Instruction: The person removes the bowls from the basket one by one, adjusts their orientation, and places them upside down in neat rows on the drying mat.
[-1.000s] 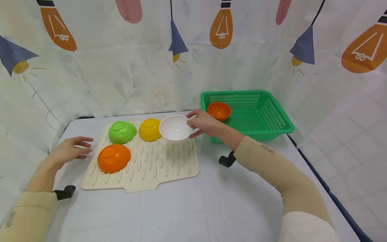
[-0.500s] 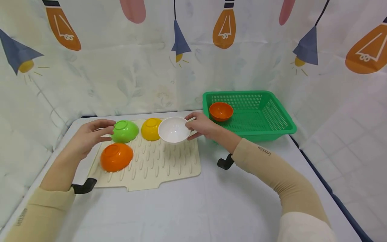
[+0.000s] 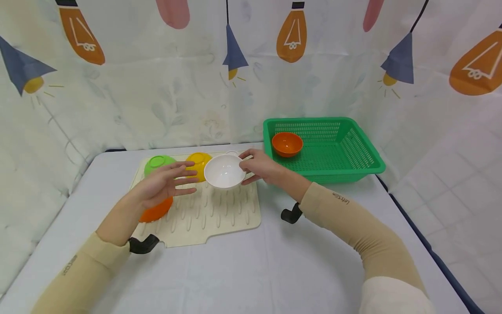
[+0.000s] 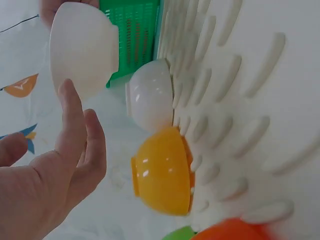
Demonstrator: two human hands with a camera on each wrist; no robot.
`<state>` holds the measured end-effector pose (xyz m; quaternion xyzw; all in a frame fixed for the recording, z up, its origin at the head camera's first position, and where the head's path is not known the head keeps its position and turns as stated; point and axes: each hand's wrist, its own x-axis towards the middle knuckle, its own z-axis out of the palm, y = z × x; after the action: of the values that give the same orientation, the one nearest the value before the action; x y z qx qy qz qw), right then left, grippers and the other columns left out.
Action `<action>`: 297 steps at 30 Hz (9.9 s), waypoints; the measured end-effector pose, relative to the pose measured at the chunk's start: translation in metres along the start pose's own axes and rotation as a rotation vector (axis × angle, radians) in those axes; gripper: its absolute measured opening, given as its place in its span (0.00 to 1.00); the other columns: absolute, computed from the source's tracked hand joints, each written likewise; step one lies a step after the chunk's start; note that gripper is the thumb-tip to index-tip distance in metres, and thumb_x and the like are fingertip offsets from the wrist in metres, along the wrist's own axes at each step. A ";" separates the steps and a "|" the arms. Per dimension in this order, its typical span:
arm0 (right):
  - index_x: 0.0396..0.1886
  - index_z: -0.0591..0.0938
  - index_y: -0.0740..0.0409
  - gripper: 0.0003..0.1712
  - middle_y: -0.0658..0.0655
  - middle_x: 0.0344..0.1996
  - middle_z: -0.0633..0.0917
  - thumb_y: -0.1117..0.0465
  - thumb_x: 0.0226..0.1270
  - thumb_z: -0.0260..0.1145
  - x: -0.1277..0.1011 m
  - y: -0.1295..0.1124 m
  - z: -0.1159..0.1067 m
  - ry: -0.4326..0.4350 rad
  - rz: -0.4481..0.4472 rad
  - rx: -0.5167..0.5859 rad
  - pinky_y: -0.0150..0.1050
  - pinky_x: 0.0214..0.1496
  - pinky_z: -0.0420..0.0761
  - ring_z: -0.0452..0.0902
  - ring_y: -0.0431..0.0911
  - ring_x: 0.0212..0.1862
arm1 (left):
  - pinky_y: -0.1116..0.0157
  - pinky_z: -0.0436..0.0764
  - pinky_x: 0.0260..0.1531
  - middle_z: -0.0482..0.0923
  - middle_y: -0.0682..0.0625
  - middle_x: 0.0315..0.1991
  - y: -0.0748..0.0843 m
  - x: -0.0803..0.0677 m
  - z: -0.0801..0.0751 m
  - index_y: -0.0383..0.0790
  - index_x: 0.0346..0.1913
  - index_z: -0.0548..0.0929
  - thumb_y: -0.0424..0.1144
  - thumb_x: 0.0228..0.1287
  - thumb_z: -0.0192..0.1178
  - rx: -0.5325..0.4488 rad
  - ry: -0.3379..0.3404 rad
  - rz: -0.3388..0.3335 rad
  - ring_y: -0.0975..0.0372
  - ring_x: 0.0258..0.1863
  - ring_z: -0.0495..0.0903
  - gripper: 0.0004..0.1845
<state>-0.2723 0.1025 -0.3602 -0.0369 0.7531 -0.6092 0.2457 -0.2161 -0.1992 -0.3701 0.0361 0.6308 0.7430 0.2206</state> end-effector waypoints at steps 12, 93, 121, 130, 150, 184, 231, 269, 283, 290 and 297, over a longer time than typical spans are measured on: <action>0.66 0.71 0.62 0.26 0.65 0.50 0.76 0.69 0.68 0.58 0.001 0.002 0.009 -0.009 0.004 0.025 0.52 0.42 0.88 0.75 0.56 0.48 | 0.38 0.70 0.61 0.65 0.33 0.67 -0.017 0.018 0.021 0.39 0.69 0.66 0.43 0.82 0.50 -0.181 -0.091 -0.068 0.37 0.63 0.71 0.20; 0.69 0.70 0.66 0.31 0.62 0.64 0.74 0.52 0.76 0.63 -0.003 0.010 0.004 -0.258 0.073 -0.061 0.54 0.45 0.87 0.76 0.59 0.58 | 0.42 0.75 0.62 0.59 0.37 0.75 -0.029 0.003 0.049 0.47 0.67 0.74 0.39 0.57 0.78 1.293 -0.097 0.891 0.43 0.71 0.62 0.36; 0.70 0.72 0.57 0.37 0.54 0.66 0.75 0.61 0.63 0.78 -0.005 0.038 0.029 -0.216 -0.542 -0.551 0.47 0.58 0.83 0.73 0.52 0.64 | 0.43 0.74 0.63 0.68 0.37 0.71 -0.044 0.003 0.023 0.41 0.67 0.74 0.52 0.59 0.77 1.195 0.047 0.571 0.43 0.68 0.70 0.37; 0.71 0.73 0.58 0.36 0.55 0.68 0.74 0.64 0.64 0.76 0.005 0.048 0.052 -0.216 -0.723 -0.687 0.45 0.57 0.83 0.69 0.49 0.68 | 0.45 0.75 0.63 0.71 0.38 0.65 -0.047 -0.002 0.008 0.36 0.62 0.73 0.49 0.59 0.77 1.206 0.055 0.552 0.45 0.62 0.73 0.35; 0.68 0.76 0.57 0.28 0.55 0.67 0.76 0.71 0.69 0.69 0.022 0.055 0.080 -0.249 -0.619 -0.773 0.36 0.57 0.82 0.70 0.47 0.68 | 0.49 0.79 0.56 0.73 0.41 0.54 -0.052 -0.002 -0.010 0.37 0.58 0.70 0.41 0.54 0.81 1.280 0.010 0.398 0.48 0.51 0.75 0.35; 0.63 0.77 0.61 0.19 0.66 0.52 0.82 0.59 0.77 0.65 -0.006 -0.022 -0.079 0.162 -0.524 -0.317 0.46 0.44 0.87 0.82 0.55 0.47 | 0.40 0.75 0.55 0.77 0.37 0.56 -0.009 -0.038 -0.074 0.32 0.55 0.81 0.40 0.74 0.64 1.098 0.336 0.405 0.42 0.55 0.75 0.16; 0.82 0.45 0.70 0.37 0.75 0.79 0.46 0.64 0.84 0.49 0.037 -0.004 -0.191 0.002 0.277 -0.146 0.57 0.70 0.71 0.63 0.69 0.71 | 0.62 0.87 0.40 0.72 0.27 0.55 -0.013 -0.032 -0.180 0.17 0.70 0.60 0.26 0.68 0.61 0.788 0.261 -0.284 0.57 0.37 0.82 0.32; 0.81 0.54 0.67 0.35 0.72 0.70 0.64 0.69 0.79 0.52 0.017 -0.009 -0.213 0.193 0.152 -0.137 0.40 0.46 0.87 0.85 0.47 0.38 | 0.64 0.87 0.40 0.71 0.29 0.55 -0.016 -0.030 -0.180 0.19 0.71 0.60 0.26 0.68 0.61 0.784 0.270 -0.299 0.57 0.37 0.82 0.33; 0.83 0.54 0.57 0.37 0.62 0.70 0.63 0.60 0.81 0.57 0.004 -0.026 -0.207 0.179 0.069 0.007 0.42 0.55 0.84 0.81 0.48 0.49 | 0.63 0.87 0.39 0.72 0.28 0.54 -0.017 -0.031 -0.178 0.17 0.70 0.60 0.26 0.68 0.60 0.817 0.270 -0.288 0.56 0.36 0.81 0.33; 0.81 0.58 0.59 0.36 0.61 0.63 0.69 0.60 0.80 0.59 -0.005 -0.035 -0.185 0.177 0.013 0.034 0.44 0.54 0.85 0.81 0.49 0.50 | 0.64 0.87 0.38 0.72 0.29 0.53 -0.018 -0.030 -0.178 0.17 0.70 0.60 0.26 0.68 0.61 0.824 0.263 -0.282 0.56 0.36 0.81 0.33; 0.78 0.62 0.60 0.31 0.62 0.62 0.71 0.62 0.80 0.57 -0.010 -0.043 -0.161 0.141 -0.021 0.008 0.47 0.53 0.85 0.83 0.49 0.48 | 0.64 0.86 0.34 0.75 0.30 0.49 -0.022 -0.027 -0.179 0.16 0.68 0.62 0.26 0.64 0.60 0.856 0.279 -0.252 0.57 0.32 0.81 0.32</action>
<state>-0.3405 0.2396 -0.2952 -0.0007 0.7655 -0.6159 0.1859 -0.2455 -0.3721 -0.4209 -0.0532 0.9038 0.3809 0.1874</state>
